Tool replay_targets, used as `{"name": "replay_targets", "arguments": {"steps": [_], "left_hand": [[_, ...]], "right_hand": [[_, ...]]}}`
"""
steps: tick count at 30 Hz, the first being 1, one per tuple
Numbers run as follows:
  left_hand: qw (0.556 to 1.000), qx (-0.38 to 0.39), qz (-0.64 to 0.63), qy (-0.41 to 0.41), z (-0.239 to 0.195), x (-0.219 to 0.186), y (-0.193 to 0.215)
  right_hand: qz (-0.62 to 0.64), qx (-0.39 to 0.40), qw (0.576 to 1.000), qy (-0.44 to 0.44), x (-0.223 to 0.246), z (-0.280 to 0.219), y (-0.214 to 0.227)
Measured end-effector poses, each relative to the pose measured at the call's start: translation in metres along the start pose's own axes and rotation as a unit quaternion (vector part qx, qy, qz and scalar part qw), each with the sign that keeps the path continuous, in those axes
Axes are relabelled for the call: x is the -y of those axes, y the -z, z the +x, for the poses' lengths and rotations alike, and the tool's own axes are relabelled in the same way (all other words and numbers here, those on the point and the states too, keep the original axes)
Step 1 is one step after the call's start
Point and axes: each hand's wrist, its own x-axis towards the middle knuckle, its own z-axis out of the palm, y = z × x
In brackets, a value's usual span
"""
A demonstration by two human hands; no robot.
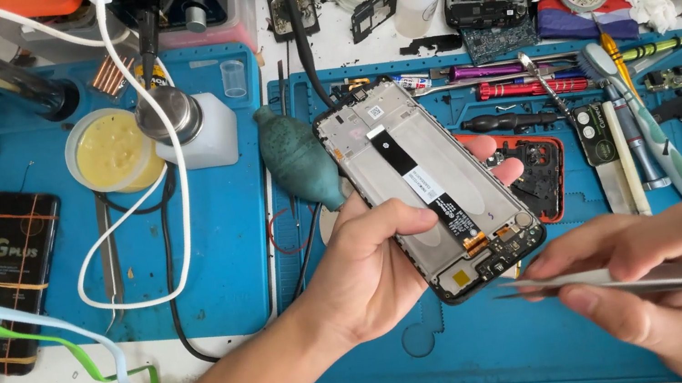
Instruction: The person uses tweezers to remove a ribbon cable from a disassembled smartphone, then uses a small brush to clean the interior frame and components. The phone remains open on the workbench throughout the clip.
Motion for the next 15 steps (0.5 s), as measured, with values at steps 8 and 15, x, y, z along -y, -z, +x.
{"name": "replay_targets", "arguments": {"steps": [8,15], "left_hand": [[1.0,0.001,-0.001,-0.003,0.002,0.003,0.005],[0.999,0.015,0.01,-0.031,0.003,0.007,0.01]], "right_hand": [[0.051,0.003,0.998,0.026,0.001,0.001,-0.01],[0.038,-0.011,0.999,-0.006,0.005,-0.001,-0.014]]}}
